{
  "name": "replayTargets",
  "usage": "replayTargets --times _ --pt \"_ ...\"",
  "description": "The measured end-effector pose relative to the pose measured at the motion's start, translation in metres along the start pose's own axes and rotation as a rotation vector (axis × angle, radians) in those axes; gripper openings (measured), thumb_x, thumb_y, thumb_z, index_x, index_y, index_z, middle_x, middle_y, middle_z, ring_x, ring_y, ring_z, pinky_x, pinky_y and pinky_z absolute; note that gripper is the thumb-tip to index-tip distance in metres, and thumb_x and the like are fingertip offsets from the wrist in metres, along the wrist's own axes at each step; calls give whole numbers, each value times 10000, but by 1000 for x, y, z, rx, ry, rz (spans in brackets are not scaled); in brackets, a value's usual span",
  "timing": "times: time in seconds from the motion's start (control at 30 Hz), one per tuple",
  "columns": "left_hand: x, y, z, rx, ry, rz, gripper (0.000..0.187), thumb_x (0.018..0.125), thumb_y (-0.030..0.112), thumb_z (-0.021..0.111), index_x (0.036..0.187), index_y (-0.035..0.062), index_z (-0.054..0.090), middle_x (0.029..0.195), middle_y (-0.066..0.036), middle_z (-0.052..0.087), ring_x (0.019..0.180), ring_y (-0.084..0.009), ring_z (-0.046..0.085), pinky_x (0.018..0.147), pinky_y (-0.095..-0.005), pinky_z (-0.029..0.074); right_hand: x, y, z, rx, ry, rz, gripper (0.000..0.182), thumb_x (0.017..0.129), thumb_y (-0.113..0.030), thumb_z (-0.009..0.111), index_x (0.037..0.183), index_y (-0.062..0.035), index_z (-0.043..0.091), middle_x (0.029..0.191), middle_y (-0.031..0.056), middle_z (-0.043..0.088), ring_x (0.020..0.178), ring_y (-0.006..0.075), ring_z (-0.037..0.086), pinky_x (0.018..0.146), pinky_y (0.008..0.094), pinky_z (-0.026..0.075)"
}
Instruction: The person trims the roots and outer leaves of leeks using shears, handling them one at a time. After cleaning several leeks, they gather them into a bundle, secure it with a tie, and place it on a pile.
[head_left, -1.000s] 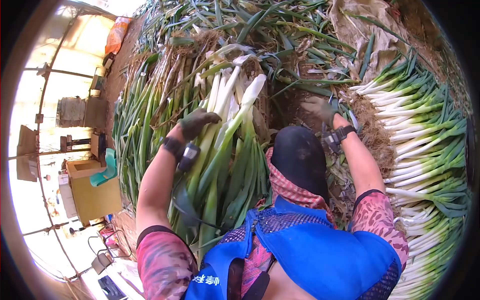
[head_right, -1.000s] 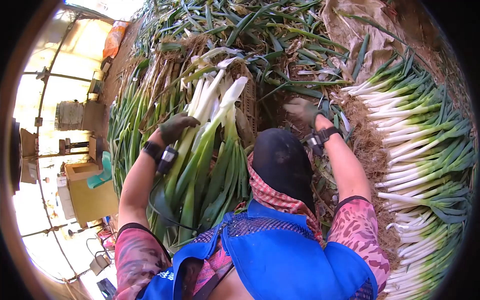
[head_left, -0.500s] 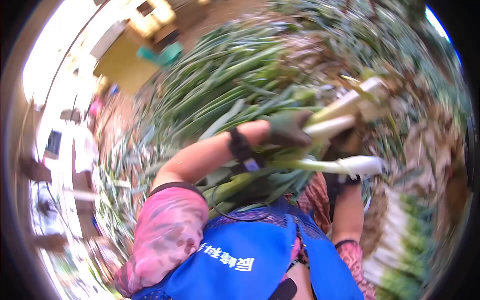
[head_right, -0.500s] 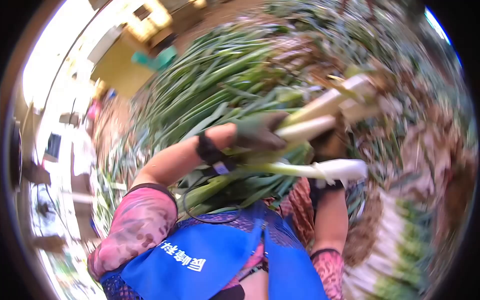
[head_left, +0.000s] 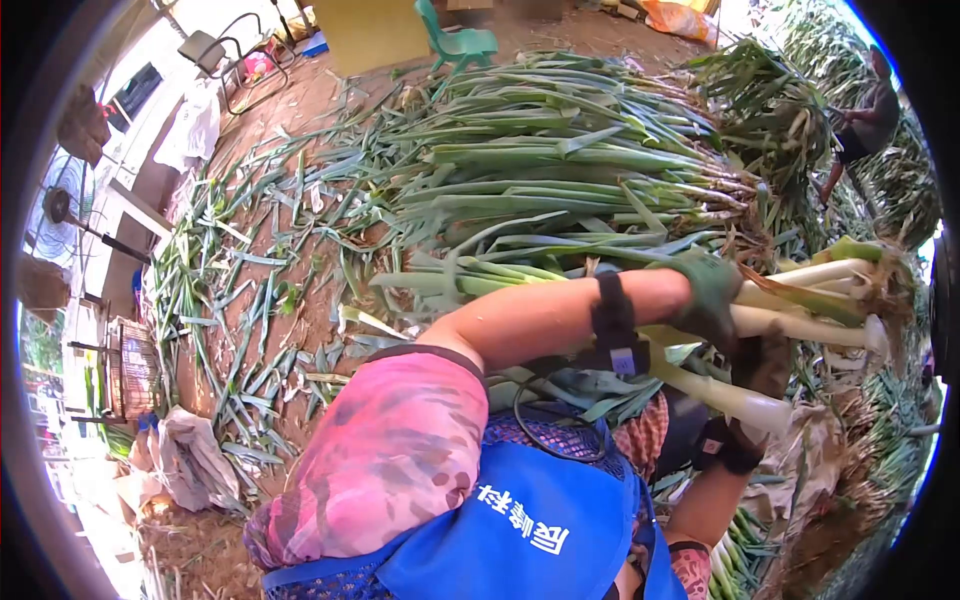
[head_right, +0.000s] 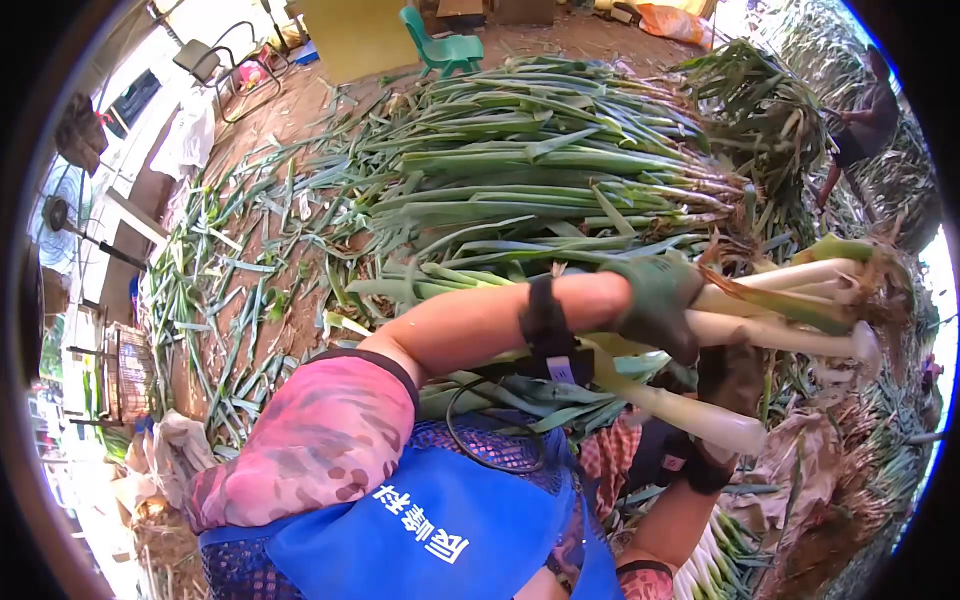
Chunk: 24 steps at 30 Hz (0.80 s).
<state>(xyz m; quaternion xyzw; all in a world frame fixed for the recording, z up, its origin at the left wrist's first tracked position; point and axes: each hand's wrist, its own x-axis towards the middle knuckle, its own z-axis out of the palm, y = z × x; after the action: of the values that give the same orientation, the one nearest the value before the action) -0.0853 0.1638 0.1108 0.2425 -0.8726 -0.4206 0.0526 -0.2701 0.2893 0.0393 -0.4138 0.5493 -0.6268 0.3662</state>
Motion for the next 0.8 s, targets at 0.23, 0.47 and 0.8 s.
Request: replayTargets --times 0.23,0.47,0.8 --pt "11 -60 -27 -431 -68 127 606 621 291 814 1146 41 644 992 -62 677 854 -167 635 779 -304 508 -2 18 -74 -343 248 -512 560 915 -147 615 1438 -74 430 1360 144 532 1240 288 523 1046 393 424" --pt "25 -41 -20 -408 -303 154 669 654 254 784 1230 -18 579 1024 -54 640 898 -142 584 817 -288 489 45 8 -54 -2121 74 122 215 941 -253 566 1021 -62 624 883 76 602 803 222 568 799 326 485" --pt "20 -31 -12 -434 -361 18 667 661 247 791 1230 -21 569 1010 -46 629 905 -143 583 823 -284 482 48 4 -95 -629 -208 -362 423 990 -277 518 1307 2 530 1248 228 592 1099 366 627 909 489 546"
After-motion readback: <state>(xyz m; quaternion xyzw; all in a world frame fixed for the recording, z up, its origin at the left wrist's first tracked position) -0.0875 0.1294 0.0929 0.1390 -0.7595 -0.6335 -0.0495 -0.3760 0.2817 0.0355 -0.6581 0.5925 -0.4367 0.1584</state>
